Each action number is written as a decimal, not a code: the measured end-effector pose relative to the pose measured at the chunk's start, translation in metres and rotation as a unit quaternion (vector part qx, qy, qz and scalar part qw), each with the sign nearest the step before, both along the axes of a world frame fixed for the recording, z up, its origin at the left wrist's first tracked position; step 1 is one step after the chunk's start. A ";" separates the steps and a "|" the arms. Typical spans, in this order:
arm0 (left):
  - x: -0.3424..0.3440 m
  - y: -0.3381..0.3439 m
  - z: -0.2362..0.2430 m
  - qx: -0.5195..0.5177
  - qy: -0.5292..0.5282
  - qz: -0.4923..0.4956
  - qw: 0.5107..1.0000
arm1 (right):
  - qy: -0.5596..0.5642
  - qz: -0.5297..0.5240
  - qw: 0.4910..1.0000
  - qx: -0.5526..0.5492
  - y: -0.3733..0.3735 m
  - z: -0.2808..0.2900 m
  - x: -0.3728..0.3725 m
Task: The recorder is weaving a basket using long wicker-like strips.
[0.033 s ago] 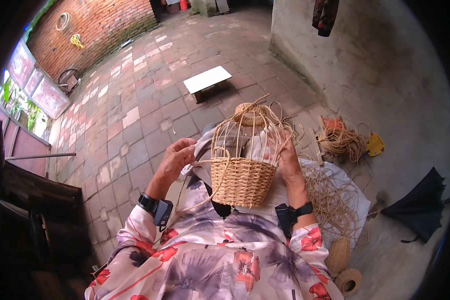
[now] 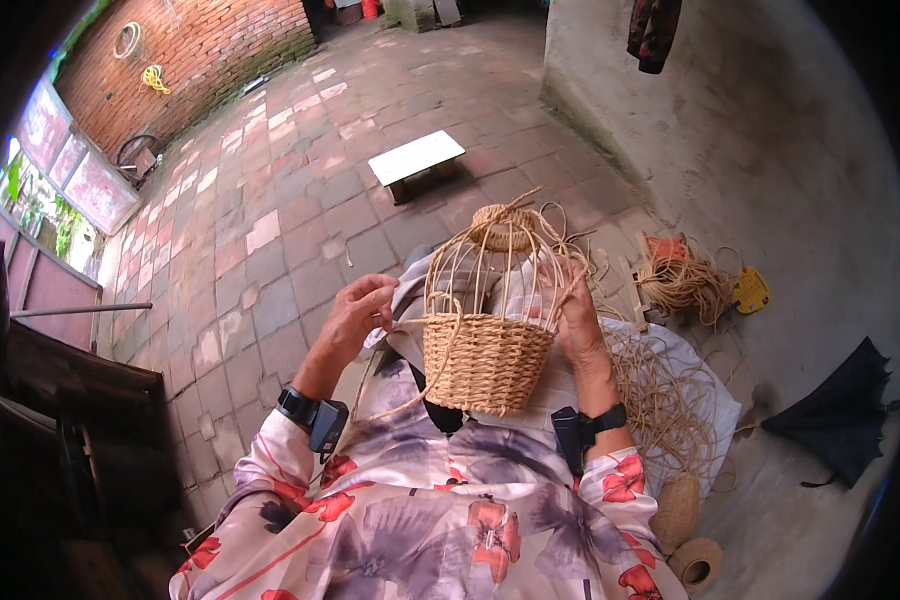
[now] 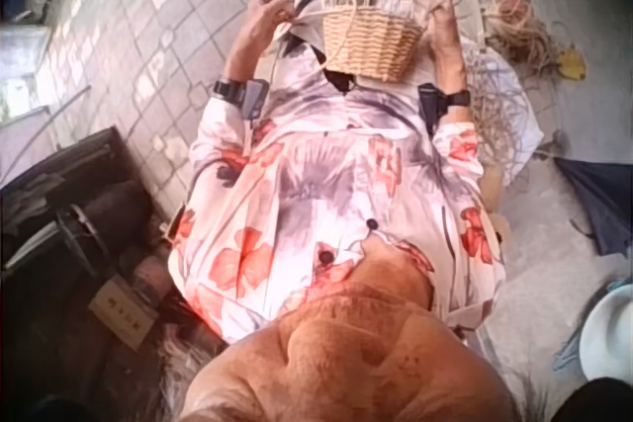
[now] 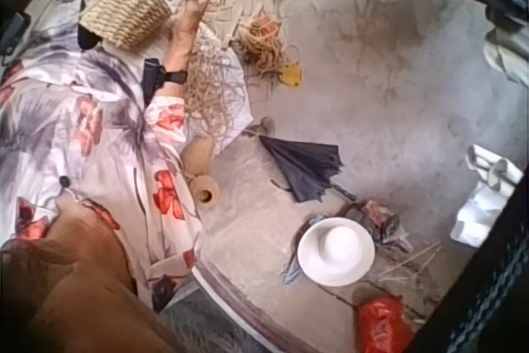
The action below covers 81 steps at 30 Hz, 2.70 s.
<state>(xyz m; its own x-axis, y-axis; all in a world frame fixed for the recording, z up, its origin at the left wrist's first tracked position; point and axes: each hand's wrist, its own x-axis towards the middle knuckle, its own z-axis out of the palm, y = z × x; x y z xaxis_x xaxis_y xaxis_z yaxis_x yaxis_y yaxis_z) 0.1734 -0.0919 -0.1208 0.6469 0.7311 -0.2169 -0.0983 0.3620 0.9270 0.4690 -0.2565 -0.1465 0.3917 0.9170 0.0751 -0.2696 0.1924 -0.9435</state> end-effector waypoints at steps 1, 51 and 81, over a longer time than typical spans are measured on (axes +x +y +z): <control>0.006 -0.004 0.008 0.033 0.022 0.000 0.999 | -0.001 0.001 1.000 -0.003 0.000 -0.001 -0.001; -0.090 0.006 -0.111 0.074 0.200 -0.112 0.971 | 0.023 -0.013 0.999 -0.039 0.002 -0.002 0.005; -0.013 -0.016 -0.025 0.342 0.188 -0.044 0.920 | 0.044 -0.011 0.998 -0.032 -0.003 0.015 0.011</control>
